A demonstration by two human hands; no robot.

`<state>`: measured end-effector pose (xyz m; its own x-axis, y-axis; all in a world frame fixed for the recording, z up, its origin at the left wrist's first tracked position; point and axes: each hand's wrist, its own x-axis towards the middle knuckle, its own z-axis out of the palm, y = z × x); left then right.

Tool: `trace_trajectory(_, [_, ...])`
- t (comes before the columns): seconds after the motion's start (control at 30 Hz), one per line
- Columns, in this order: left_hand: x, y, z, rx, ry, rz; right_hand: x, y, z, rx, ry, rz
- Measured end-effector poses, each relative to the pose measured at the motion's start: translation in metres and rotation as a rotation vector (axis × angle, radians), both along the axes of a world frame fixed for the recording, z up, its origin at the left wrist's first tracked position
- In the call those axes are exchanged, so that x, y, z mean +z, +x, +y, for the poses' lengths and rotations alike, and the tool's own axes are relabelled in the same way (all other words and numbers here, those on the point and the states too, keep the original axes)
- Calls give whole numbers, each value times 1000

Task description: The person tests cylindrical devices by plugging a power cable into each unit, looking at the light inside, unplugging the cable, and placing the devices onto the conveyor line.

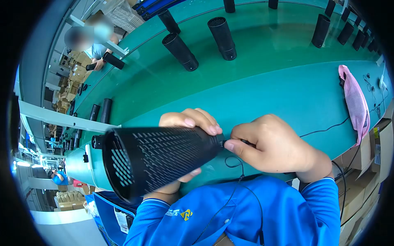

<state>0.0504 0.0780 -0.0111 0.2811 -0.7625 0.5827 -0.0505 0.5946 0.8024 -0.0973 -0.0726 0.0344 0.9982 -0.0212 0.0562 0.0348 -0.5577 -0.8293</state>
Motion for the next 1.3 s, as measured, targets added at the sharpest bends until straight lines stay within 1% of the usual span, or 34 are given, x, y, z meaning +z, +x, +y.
trace_trajectory(0.1, [-3,5,-7,-16,-113,-197,-9,2,-2,23,29,0])
trace_trajectory(0.3, [-2,0,-3,56,-78,-41,-12,8,3,5,116,-95])
trace_trajectory(0.43, [-7,0,-7,-83,-125,780,-22,20,0,-55,-67,-512])
trace_trajectory(0.47, [-8,1,-6,-81,-125,779,-24,21,1,-53,-66,-513])
trace_trajectory(0.6, [-12,5,-3,-74,-76,807,-30,18,7,-97,353,-395])
trace_trajectory(0.63, [-12,5,-3,-75,-73,807,-30,16,8,-99,354,-396])
trace_trajectory(0.77, [-13,-2,-2,-106,-11,743,-20,11,13,-64,598,-170])
trace_trajectory(0.8, [-13,-2,-1,-106,-11,743,-18,11,13,-64,597,-170])
trace_trajectory(0.93, [-12,-3,-1,-113,6,677,-13,8,8,-15,477,-64])
trace_trajectory(1.13, [-12,-5,-1,-108,31,584,-12,9,14,-121,533,-74])
trace_trajectory(1.27, [-4,-7,2,83,72,601,-20,14,-4,-56,-108,-344])
trace_trajectory(1.3, [-3,-7,2,85,71,601,-20,14,-2,-54,-108,-344])
